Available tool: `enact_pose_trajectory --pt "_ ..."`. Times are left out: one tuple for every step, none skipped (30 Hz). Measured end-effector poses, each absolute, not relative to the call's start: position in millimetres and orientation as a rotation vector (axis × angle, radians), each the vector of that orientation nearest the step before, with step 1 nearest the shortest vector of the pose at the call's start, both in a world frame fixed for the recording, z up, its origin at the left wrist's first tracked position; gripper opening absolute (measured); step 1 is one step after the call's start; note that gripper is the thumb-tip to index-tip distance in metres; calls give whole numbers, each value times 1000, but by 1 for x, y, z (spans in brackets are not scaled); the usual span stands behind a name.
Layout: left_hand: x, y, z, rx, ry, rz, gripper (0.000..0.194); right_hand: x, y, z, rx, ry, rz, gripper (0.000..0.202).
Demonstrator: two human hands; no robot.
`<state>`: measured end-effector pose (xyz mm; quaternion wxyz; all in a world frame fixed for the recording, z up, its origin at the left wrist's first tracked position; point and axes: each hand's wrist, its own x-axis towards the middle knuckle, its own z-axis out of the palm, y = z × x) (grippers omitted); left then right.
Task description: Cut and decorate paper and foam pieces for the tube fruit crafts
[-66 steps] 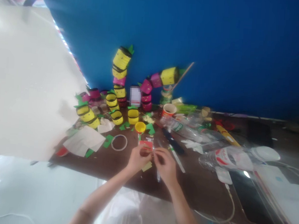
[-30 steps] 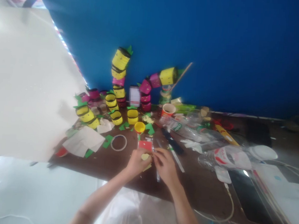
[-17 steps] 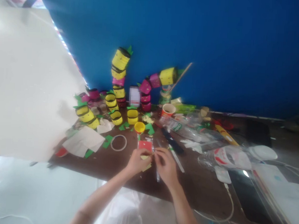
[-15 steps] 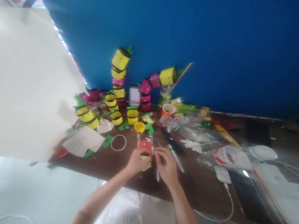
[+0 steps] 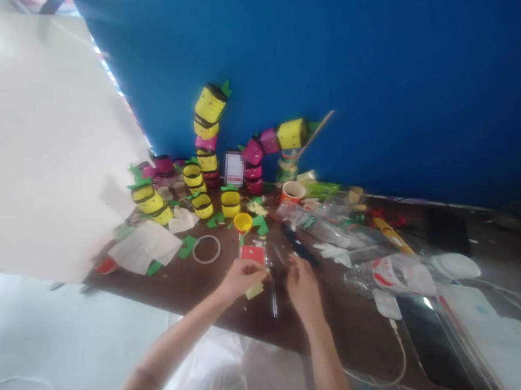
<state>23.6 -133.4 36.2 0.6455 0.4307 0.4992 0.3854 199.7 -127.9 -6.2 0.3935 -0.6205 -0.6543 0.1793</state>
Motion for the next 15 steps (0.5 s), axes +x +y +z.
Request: enact_pose_trajectory --pt "23 -133 36 935 1096 875 19 199 -129 -2 -1527 -1641 552 24" --pt "22 -133 36 880 1041 860 19 197 -132 3 -1460 -1627 667 23" --pt "20 -133 36 814 973 830 20 195 -134 10 -1382 -1620 801 20" --pt "19 -132 37 741 896 783 20 193 -137 17 -1306 -1608 919 18" --pt "18 -132 38 664 821 730 20 191 -139 23 -1241 -1579 1001 17" --pt "17 -132 39 582 758 680 19 189 -141 29 -1182 -1570 1079 16" --pt "16 -132 40 502 714 638 17 188 -142 34 -1137 -1563 1137 15" --pt "15 -132 41 434 687 607 16 187 -143 37 -1105 -1556 1179 14" --pt "15 -132 43 380 677 588 15 186 -143 39 -1084 -1551 1209 13" --pt "14 -132 44 344 676 574 13 186 -144 40 -1072 -1542 1228 12" --pt "14 -132 46 325 677 562 13 185 -144 39 -1067 -1531 1240 12" --pt "13 -132 47 322 678 548 12 185 -143 39 -1063 -1521 1248 12" --pt "13 -132 48 322 680 535 11 185 -143 38 -1058 -1512 1257 12" --pt "13 -131 49 319 683 520 11 184 -143 37 -1050 -1505 1265 11" --pt "13 -131 49 315 687 504 10 184 -143 36 -1043 -1499 1272 11"
